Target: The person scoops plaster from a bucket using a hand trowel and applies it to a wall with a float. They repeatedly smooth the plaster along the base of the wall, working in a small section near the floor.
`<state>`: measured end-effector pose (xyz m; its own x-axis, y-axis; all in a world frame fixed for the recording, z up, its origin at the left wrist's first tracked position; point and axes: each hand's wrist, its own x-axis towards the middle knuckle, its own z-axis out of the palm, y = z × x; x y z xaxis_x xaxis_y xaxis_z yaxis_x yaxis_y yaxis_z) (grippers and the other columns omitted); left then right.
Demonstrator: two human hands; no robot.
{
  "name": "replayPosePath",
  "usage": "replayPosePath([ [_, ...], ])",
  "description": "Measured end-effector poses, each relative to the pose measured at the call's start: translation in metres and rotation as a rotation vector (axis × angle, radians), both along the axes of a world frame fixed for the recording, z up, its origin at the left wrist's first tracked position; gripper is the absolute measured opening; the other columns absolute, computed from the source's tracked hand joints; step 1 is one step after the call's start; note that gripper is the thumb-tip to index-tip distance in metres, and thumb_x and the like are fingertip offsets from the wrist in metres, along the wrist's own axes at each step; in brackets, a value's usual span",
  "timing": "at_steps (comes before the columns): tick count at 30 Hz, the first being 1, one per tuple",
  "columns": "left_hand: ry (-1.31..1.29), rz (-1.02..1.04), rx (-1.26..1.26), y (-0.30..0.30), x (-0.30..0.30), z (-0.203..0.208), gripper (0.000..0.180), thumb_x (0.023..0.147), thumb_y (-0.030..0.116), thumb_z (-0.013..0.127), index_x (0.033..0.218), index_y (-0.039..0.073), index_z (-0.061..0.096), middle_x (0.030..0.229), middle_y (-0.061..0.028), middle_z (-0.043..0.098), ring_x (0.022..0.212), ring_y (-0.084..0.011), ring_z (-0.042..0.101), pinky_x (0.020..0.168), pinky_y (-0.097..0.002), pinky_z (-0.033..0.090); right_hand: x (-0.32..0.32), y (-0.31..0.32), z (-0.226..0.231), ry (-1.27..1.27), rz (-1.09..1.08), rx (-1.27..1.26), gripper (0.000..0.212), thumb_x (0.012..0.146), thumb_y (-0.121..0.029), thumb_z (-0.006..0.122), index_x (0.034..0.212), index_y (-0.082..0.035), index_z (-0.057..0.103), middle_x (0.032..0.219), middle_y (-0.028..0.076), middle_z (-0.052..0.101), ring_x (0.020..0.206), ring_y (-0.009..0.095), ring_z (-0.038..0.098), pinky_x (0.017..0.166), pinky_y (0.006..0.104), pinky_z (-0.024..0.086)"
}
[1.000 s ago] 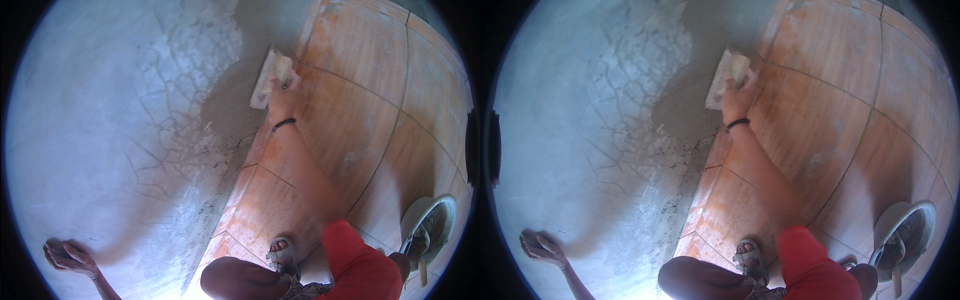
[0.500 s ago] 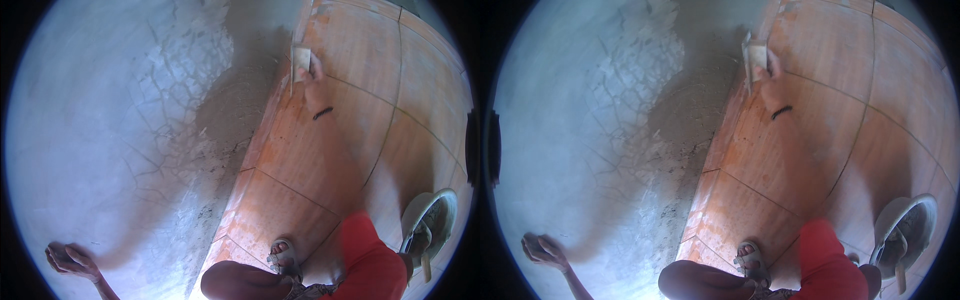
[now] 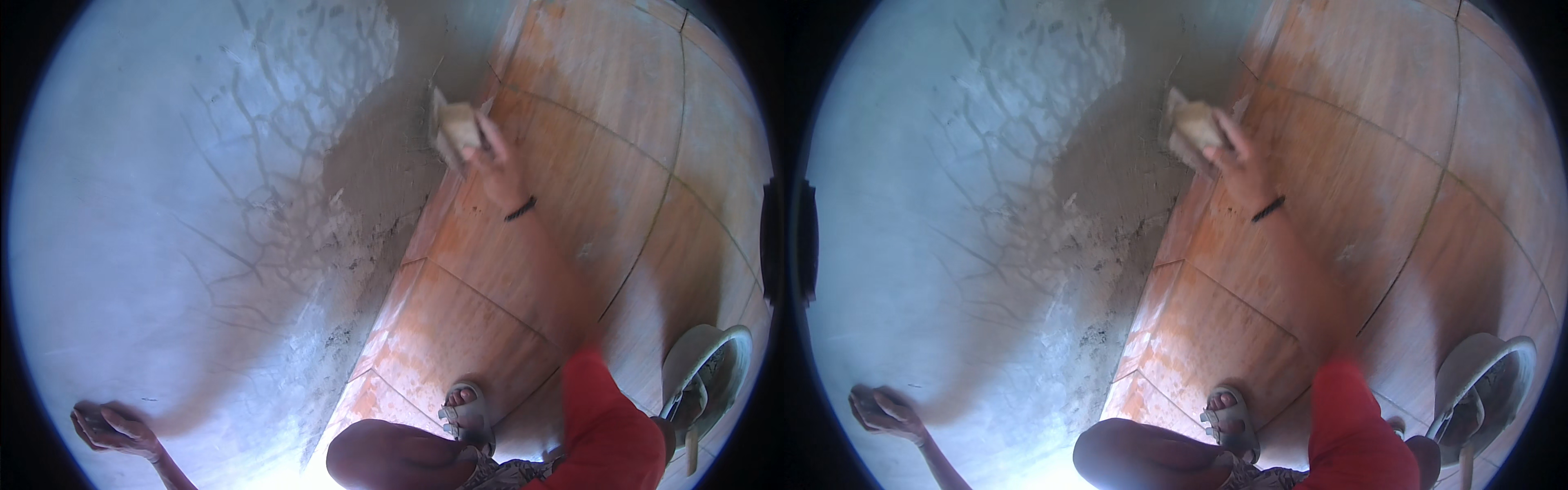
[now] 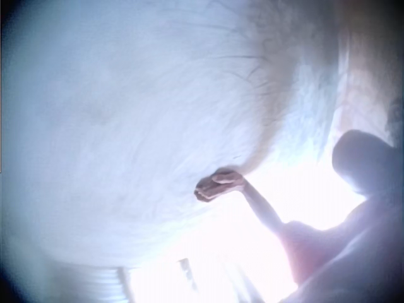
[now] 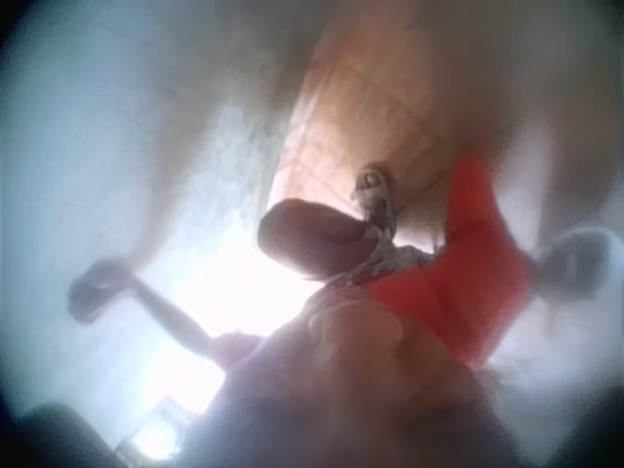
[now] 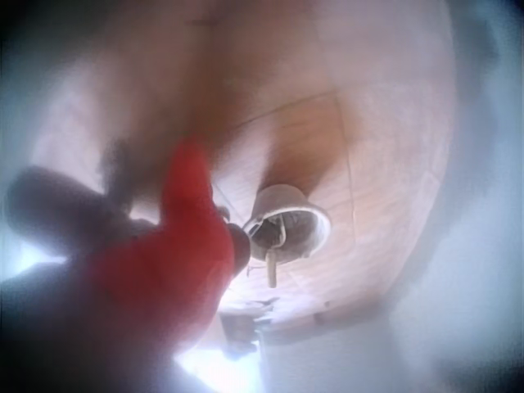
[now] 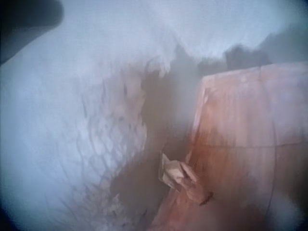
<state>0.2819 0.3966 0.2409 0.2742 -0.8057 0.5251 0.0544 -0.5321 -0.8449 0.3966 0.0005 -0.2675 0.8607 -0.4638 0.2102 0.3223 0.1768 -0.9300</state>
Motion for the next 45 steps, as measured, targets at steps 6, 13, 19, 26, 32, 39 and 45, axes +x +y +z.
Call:
replayPosePath([
  [6,-0.002,-0.01,0.057,0.01,-0.002,0.011,0.035,0.094,0.029,0.052,0.119,0.004,0.047,0.116,-0.0283,0.054,0.105,-0.0449,0.055,0.082,-0.0558,0.05,-0.059,0.087,0.005,-0.043,0.163,0.071,0.053,0.09,-0.033,0.059,0.132,-0.003,0.047,0.126,0.019,0.052,0.119,0.028,0.05,0.098,0.0376,0.044],
  [13,-0.001,-0.028,0.195,0.001,0.002,0.005,0.033,0.094,0.031,0.053,0.116,0.007,0.047,0.112,-0.0231,0.058,0.101,-0.0437,0.056,0.082,-0.0564,0.05,-0.117,0.175,0.014,-0.082,0.35,0.222,0.047,0.09,-0.022,0.059,0.13,-0.001,0.047,0.119,0.014,0.053,0.108,0.022,0.054,0.092,0.0346,0.046],
  [19,0.112,-0.053,0.03,0.012,0.002,0.012,0.039,0.095,0.032,0.051,0.125,0.008,0.046,0.121,-0.024,0.052,0.108,-0.0407,0.053,0.086,-0.0529,0.047,-0.147,0.186,0.029,-0.039,0.573,1.174,0.05,0.088,-0.015,0.061,0.133,-0.002,0.041,0.12,0.009,0.054,0.109,0.019,0.055,0.091,0.0338,0.047],
  [26,0.023,-0.044,0.071,0.013,0.002,0.015,0.035,0.095,0.031,0.054,0.119,0.006,0.046,0.114,-0.0218,0.057,0.098,-0.0369,0.059,0.078,-0.0486,0.053,-0.133,0.146,0.009,-0.13,0.491,1.432,0.047,0.091,-0.017,0.057,0.133,-0.004,0.041,0.125,0.008,0.054,0.114,0.021,0.054,0.098,0.0366,0.045],
  [32,0.025,-0.087,0.086,0.018,0.002,0.015,0.037,0.095,0.027,0.053,0.126,0.006,0.048,0.123,-0.0188,0.054,0.106,-0.0348,0.055,0.088,-0.0458,0.048,-0.126,0.154,-0.005,-0.11,0.304,1.302,0.049,0.092,-0.018,0.056,0.137,-0.01,0.038,0.132,0.003,0.05,0.12,0.02,0.05,0.102,0.0381,0.04],
  [39,0.008,-0.066,0.104,0.03,0.003,0.024,0.036,0.095,0.026,0.054,0.125,0.006,0.048,0.119,-0.0181,0.057,0.105,-0.0345,0.057,0.086,-0.0452,0.05,-0.099,0.17,0.011,0.032,0.086,1.146,0.05,0.089,-0.018,0.064,0.131,-0.01,0.039,0.124,0.005,0.049,0.113,0.019,0.05,0.096,0.0394,0.045],
  [45,0.038,-0.064,0.148,0.032,0.004,0.03,0.035,0.095,0.027,0.054,0.123,0.005,0.049,0.117,-0.018,0.059,0.102,-0.0348,0.059,0.083,-0.0452,0.052,-0.088,0.203,0.106,0.181,-0.089,0.779,0.052,0.085,-0.022,0.068,0.126,-0.004,0.041,0.12,0.015,0.046,0.112,0.021,0.049,0.09,0.0364,0.049],
])
